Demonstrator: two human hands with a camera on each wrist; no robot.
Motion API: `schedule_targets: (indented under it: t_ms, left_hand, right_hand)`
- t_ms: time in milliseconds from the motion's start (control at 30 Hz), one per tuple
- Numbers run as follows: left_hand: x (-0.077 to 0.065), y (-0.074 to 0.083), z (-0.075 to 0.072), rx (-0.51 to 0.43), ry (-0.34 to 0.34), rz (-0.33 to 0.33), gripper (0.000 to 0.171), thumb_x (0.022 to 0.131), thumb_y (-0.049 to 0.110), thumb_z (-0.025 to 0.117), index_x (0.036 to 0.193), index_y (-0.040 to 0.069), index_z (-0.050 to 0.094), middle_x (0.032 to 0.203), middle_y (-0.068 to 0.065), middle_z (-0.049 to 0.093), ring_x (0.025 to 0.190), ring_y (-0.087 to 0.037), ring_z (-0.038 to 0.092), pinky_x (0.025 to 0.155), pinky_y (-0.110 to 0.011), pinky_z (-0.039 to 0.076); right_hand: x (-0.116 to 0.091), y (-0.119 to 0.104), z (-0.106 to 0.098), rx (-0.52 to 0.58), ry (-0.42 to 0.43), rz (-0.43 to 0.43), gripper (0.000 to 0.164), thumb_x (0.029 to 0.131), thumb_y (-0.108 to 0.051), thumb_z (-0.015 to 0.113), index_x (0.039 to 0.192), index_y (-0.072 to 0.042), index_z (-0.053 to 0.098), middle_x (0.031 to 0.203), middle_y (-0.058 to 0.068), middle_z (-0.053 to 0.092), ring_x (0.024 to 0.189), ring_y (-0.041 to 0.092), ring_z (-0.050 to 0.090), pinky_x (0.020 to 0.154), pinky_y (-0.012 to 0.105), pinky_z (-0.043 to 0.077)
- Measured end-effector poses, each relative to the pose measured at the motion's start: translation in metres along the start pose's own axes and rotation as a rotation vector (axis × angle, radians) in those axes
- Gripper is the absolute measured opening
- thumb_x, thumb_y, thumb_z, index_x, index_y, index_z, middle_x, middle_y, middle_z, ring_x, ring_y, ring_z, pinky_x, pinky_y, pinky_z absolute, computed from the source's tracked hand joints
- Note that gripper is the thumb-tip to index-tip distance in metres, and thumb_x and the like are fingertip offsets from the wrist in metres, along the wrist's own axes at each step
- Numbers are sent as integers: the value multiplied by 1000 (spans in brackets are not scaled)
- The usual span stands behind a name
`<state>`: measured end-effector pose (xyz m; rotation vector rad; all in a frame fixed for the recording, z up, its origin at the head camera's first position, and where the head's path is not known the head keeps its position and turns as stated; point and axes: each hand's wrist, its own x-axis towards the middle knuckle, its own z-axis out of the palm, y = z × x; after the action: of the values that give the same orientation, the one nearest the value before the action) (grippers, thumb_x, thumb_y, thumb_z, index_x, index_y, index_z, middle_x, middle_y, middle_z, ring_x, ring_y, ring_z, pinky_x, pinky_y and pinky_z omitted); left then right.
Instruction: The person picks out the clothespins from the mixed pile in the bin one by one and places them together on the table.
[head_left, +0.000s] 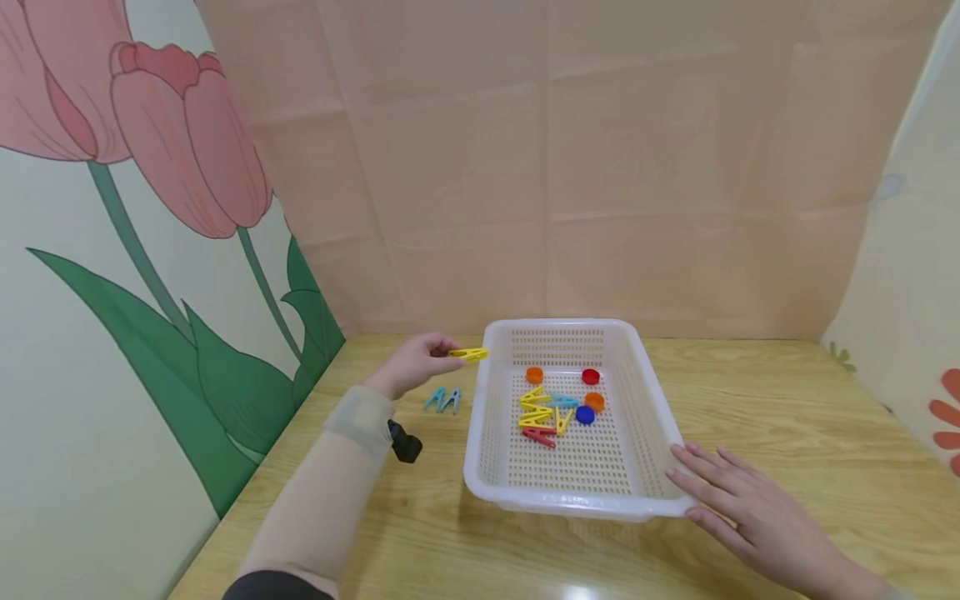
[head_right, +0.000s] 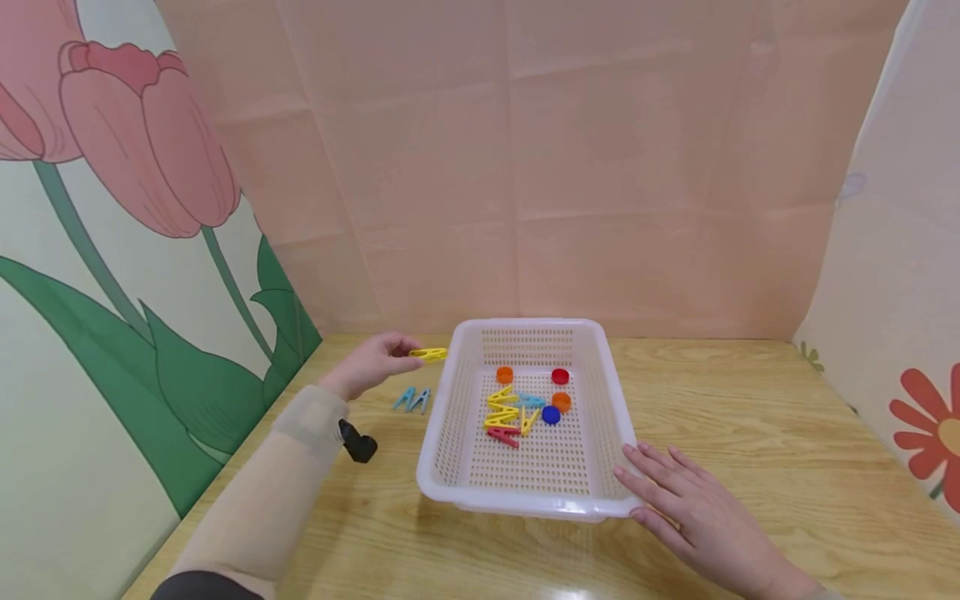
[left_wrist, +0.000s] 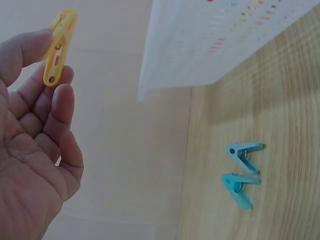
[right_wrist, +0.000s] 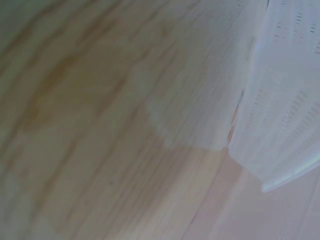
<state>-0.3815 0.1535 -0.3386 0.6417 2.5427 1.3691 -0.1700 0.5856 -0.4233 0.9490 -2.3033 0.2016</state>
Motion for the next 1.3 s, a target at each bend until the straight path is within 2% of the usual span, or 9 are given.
schedule_targets:
  t_ms: [133, 300, 467, 800, 1300]
  left_hand:
    - [-1, -9, -2, 13, 14, -3, 26, 88, 31, 70, 109, 15, 66, 103, -2, 63, 95, -20, 58, 86, -38, 47]
    - [-3, -18, -5, -4, 24, -14, 27, 89, 30, 70, 110, 15, 65, 105, -3, 62, 95, -22, 57, 88, -44, 46]
    - [-5, -25, -6, 19, 46, -52, 28, 88, 33, 70, 111, 17, 65, 105, -2, 63, 95, -21, 57, 87, -41, 46]
    - [-10, -43, -8, -5, 59, -77, 28, 88, 32, 70, 110, 16, 66, 106, -3, 62, 92, -21, 56, 84, -37, 46]
    - [-11, -80, -8, -42, 131, -159, 28, 88, 31, 71, 112, 15, 66, 110, -5, 62, 97, -23, 56, 92, -49, 43]
  right_hand:
    - [0, 0, 0, -3, 16, -22, 51, 102, -46, 38, 131, -10, 60, 142, 10, 50, 139, 14, 32, 115, 31, 13]
    - [1, -1, -2, -9, -7, -6, 51, 102, -46, 37, 133, -12, 58, 144, 8, 47, 139, 13, 32, 115, 30, 13]
    - [1, -1, -1, -8, -4, -4, 51, 102, -46, 36, 133, -12, 59, 144, 9, 48, 139, 13, 32, 115, 30, 13]
    - [0, 1, 0, -4, 7, -21, 50, 103, -45, 37, 132, -11, 60, 143, 9, 49, 139, 13, 32, 115, 31, 13]
    - [2, 0, -1, -3, 0, -23, 51, 103, -44, 36, 131, -10, 60, 142, 10, 49, 140, 14, 31, 115, 31, 13]
